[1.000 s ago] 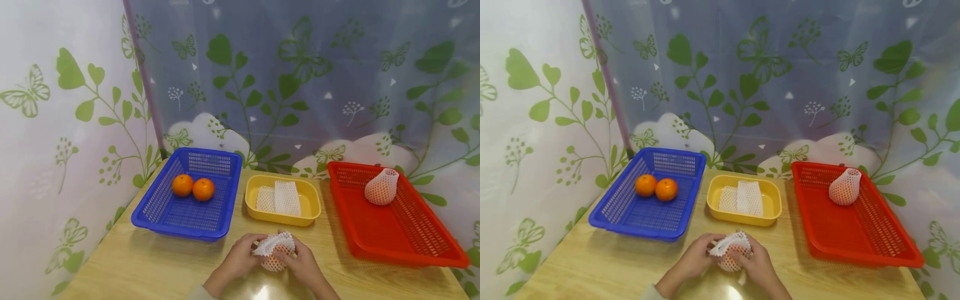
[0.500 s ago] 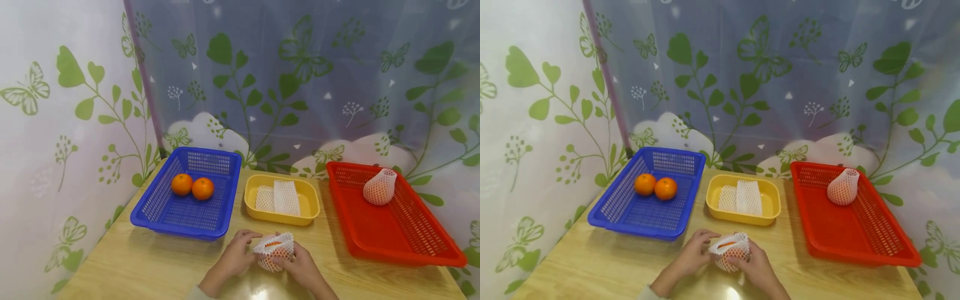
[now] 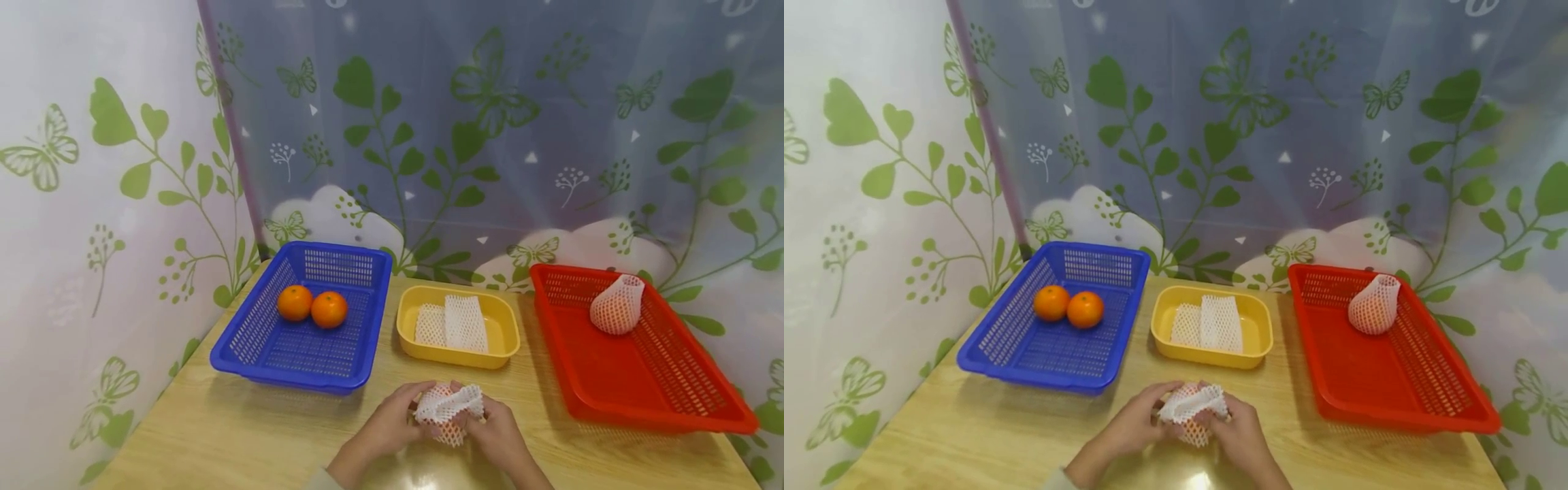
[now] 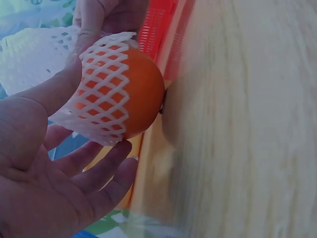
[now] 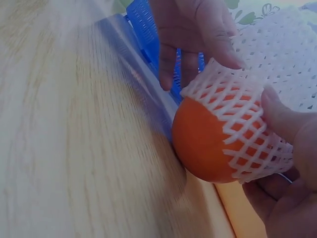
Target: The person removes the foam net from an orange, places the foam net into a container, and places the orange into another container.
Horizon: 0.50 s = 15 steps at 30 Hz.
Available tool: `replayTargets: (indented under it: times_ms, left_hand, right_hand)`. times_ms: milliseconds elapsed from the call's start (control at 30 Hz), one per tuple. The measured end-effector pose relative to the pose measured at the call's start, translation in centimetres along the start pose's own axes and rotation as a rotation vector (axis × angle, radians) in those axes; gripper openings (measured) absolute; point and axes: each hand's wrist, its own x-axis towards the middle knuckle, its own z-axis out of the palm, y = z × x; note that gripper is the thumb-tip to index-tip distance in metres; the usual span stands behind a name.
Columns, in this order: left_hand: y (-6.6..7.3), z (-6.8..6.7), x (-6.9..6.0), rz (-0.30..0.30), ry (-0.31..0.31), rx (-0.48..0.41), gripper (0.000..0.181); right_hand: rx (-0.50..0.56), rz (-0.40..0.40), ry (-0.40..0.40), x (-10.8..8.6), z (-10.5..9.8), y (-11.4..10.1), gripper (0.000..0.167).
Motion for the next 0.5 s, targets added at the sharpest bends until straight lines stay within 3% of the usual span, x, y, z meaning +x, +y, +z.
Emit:
replayTargets:
  times_ms: [133, 267, 500]
  left_hand:
    - [-0.05, -0.09, 0.08, 0.005, 0.008, 0.026, 0.075]
    - [-0.34, -0.04, 0.17, 0.027, 0.028, 0.050, 0.070]
    - [-0.59, -0.08, 0.32, 0.024, 0.104, 0.091, 0.054]
  right_hand:
    - [-0.006, 0.059, -0.034, 0.44, -0.02, -0.17, 0.041]
    - [0.002, 0.118, -0.105, 0.78, -0.05, -0.35, 0.054]
    - [0.021, 0.114, -0.230, 0.87, 0.05, -0.12, 0.070]
